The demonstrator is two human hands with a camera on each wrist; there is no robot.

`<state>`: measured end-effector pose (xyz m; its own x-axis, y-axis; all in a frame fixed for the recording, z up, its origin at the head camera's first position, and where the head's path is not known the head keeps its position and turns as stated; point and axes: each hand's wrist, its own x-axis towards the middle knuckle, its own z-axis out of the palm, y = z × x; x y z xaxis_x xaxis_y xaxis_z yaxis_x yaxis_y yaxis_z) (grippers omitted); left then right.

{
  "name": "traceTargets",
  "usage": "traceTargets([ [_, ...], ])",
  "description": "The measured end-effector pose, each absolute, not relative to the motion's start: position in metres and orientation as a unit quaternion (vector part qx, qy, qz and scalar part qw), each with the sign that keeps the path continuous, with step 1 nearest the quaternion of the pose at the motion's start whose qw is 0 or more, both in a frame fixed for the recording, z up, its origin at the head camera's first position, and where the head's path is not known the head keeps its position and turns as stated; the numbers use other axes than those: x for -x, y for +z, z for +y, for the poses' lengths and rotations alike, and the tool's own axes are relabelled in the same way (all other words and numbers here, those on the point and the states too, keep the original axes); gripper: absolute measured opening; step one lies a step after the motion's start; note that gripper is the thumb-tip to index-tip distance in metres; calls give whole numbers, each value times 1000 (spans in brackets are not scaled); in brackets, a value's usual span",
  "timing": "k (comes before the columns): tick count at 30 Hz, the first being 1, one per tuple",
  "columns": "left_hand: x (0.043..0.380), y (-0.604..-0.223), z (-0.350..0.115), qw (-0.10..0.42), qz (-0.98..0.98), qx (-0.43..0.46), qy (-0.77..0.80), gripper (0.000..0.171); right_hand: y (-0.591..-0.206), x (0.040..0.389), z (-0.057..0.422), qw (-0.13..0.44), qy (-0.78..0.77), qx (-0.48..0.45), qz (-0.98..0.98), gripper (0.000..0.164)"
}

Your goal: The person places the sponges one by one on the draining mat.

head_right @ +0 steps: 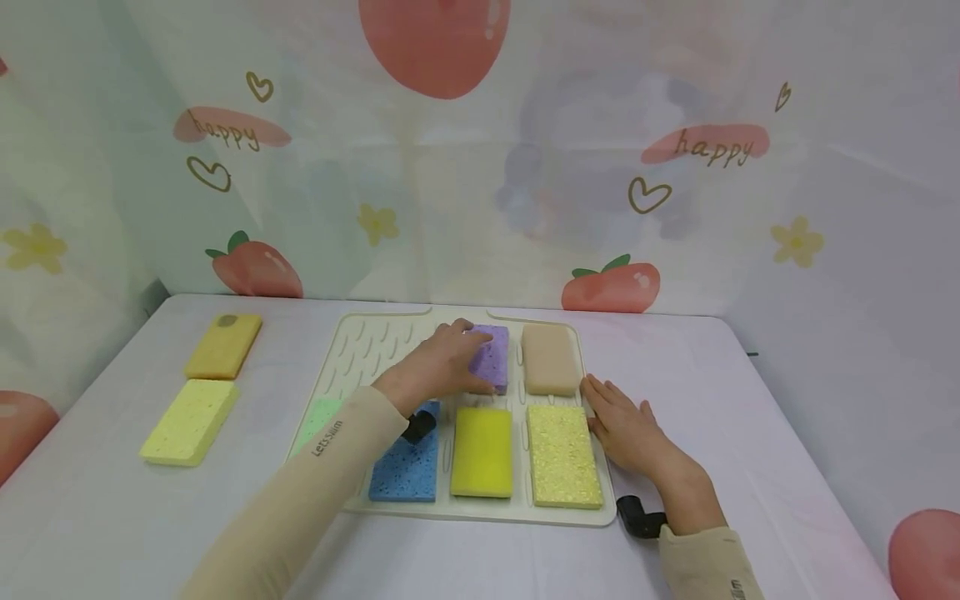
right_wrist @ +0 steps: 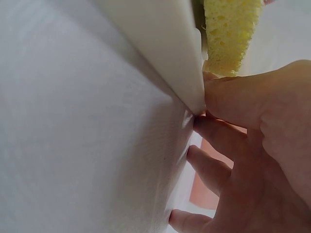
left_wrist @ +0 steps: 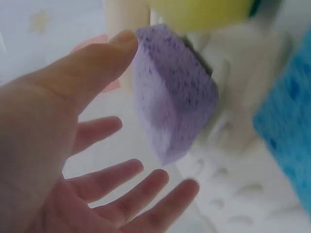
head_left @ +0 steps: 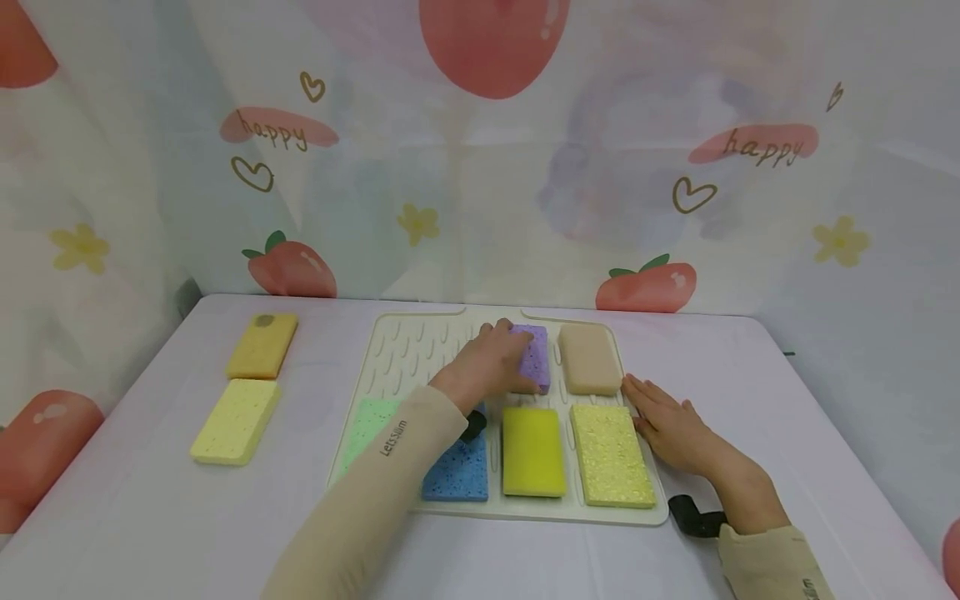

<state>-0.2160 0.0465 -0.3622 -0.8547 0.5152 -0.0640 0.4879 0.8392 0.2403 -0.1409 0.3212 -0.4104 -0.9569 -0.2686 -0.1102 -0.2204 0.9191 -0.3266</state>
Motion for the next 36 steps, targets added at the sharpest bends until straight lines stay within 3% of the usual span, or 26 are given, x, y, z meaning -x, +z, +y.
traceTargets([
  [8,219,-359,21,44,963,-240,118,71,-411,142,319,76,-157,127,976,57],
  [23,212,-366,-41,-10,967,-236,91,55,-411,141,318,68,-153,133,977,57],
  [31,203,-372,-79,-64,965,-244,77,52,-412,141,318,67,-157,132,976,57],
  [36,196,-375,-100,-69,968,-228,73,53,-413,141,321,64,-153,134,977,57],
])
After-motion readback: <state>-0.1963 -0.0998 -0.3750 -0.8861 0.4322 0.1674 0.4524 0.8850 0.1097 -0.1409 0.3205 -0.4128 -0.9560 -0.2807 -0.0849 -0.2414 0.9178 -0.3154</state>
